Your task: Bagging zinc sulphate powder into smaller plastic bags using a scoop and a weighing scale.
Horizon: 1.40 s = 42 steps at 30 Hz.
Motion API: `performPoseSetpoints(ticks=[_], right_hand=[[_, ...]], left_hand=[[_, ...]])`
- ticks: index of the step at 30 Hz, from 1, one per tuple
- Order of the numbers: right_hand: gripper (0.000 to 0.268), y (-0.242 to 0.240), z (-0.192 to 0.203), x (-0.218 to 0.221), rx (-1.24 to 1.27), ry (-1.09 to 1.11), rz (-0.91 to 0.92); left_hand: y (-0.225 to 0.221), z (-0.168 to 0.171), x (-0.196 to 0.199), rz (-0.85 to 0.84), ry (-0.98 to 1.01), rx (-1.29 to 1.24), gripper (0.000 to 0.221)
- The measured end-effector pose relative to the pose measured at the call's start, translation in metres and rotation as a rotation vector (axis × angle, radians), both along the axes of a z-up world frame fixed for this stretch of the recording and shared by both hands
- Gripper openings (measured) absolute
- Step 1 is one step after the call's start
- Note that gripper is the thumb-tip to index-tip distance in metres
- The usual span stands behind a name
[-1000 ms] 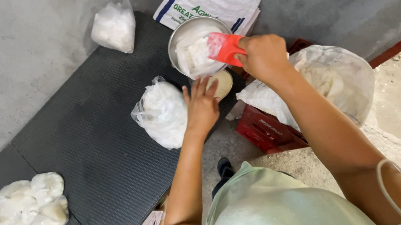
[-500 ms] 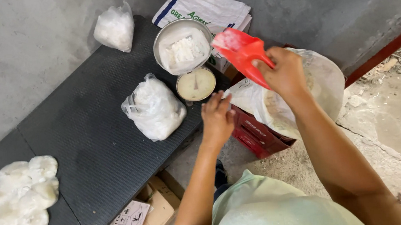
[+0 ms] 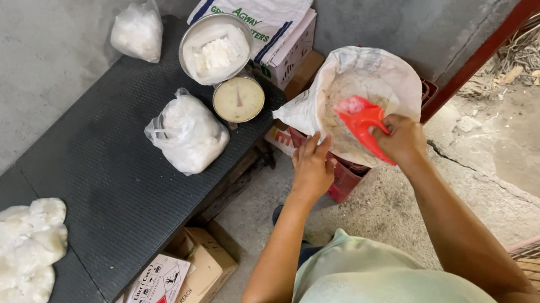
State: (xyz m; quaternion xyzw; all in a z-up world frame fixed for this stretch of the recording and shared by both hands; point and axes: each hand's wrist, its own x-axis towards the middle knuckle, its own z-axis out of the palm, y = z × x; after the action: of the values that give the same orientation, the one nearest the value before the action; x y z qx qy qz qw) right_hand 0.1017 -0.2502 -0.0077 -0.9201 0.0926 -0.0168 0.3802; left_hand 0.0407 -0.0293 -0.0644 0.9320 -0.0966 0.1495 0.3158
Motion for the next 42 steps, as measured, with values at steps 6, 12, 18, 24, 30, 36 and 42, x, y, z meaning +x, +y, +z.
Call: performPoseSetpoints(ticks=[6,12,18,24,30,36,42], right_hand=[[0.038,0.005,-0.053,0.015,-0.146,0.132,0.141],[0.037,0.021,-0.028,0.030,-0.316,-0.075,0.272],[0.030,0.054,-0.001,0.056,-0.160,-0.388,0.408],[0.025,0.128,0.045,0.088,-0.108,-0.514,0.509],[0.034,0.203,0.065,0.147,-0.236,-0.448,0.489],[0.054,0.280,0.049,0.209,-0.319,-0.521,0.464],[0.043,0.308,0.037,0.252,-0.437,-0.563,0.444]], left_hand=[[-0.003,0.004,-0.017,-0.007,-0.036,-0.016,0.060],[0.013,0.018,-0.020,0.115,0.022,0.001,0.061],[0.058,0.050,-0.016,0.283,-0.053,0.038,0.063],[0.135,0.044,0.006,0.476,-0.107,0.007,0.062],[0.203,0.056,0.070,0.498,-0.118,-0.039,0.061],[0.251,0.091,0.145,0.449,-0.109,0.011,0.069],[0.293,0.080,0.176,0.336,0.129,-0.010,0.060]])
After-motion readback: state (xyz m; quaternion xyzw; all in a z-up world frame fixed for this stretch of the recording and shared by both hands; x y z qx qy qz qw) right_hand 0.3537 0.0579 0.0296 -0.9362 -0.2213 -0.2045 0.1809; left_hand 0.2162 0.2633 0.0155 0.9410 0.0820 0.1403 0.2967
